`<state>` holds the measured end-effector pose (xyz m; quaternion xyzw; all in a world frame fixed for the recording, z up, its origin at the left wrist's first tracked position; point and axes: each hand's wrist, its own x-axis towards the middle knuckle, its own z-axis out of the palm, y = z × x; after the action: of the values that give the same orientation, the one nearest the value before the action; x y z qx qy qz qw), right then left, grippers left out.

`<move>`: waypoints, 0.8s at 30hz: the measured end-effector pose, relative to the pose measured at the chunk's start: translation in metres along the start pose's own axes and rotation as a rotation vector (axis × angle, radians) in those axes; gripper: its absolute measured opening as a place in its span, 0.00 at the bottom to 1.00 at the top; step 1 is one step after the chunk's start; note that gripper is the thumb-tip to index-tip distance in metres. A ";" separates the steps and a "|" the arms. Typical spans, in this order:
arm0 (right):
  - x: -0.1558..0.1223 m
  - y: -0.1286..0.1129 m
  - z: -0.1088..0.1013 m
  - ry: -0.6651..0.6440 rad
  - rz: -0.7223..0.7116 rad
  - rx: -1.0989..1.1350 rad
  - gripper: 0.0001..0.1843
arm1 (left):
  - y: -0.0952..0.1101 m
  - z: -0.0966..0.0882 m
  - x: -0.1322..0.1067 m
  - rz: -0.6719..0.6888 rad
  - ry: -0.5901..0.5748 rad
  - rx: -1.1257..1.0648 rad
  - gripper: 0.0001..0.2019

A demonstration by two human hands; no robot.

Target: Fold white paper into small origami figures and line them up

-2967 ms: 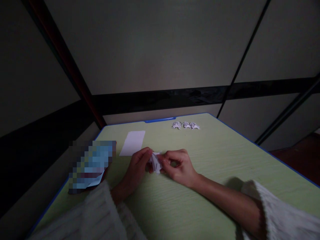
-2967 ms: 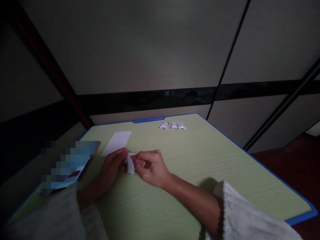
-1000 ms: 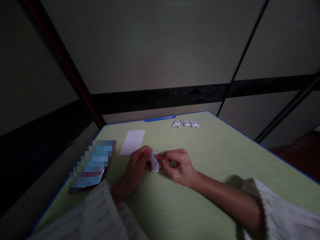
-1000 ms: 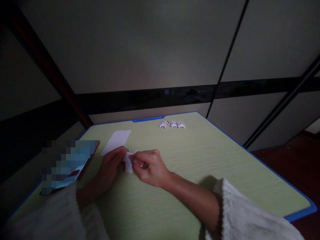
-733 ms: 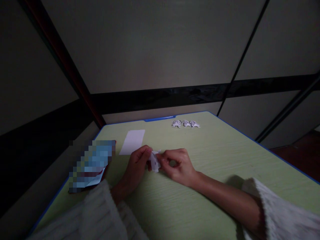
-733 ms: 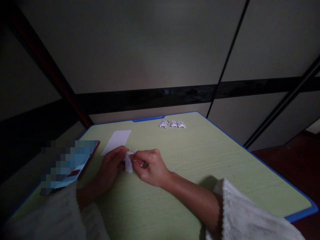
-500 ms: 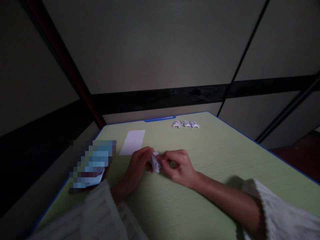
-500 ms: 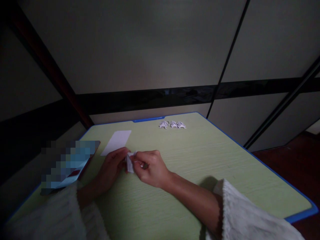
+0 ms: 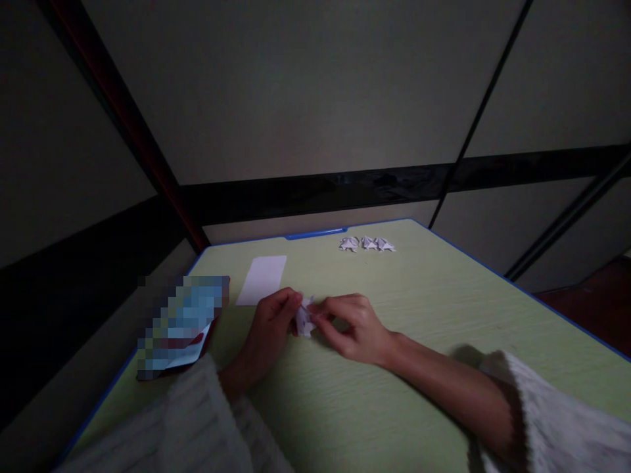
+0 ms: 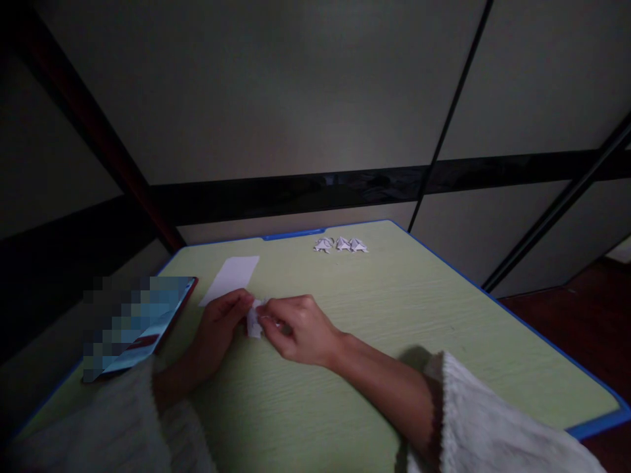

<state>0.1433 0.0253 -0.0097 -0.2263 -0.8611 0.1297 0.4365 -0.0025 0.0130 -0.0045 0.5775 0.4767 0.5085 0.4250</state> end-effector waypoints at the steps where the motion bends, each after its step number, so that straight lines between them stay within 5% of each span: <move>1: 0.000 0.000 0.000 -0.004 0.022 0.026 0.06 | 0.000 0.000 0.000 0.009 0.026 0.011 0.14; 5: 0.002 0.001 0.001 0.002 0.137 0.167 0.06 | -0.004 -0.001 0.003 0.013 0.059 0.001 0.14; 12: 0.010 0.002 0.008 0.193 0.599 0.721 0.09 | -0.007 0.002 0.004 -0.127 -0.109 -0.341 0.10; 16: 0.011 0.006 0.008 0.274 0.642 0.779 0.11 | -0.007 0.004 0.003 -0.199 -0.195 -0.298 0.09; 24: 0.008 0.010 0.006 0.118 0.637 0.754 0.10 | -0.006 0.002 0.005 -0.190 -0.090 -0.154 0.09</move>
<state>0.1374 0.0382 -0.0121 -0.3116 -0.6160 0.5460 0.4747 -0.0009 0.0186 -0.0095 0.5176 0.4694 0.4746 0.5353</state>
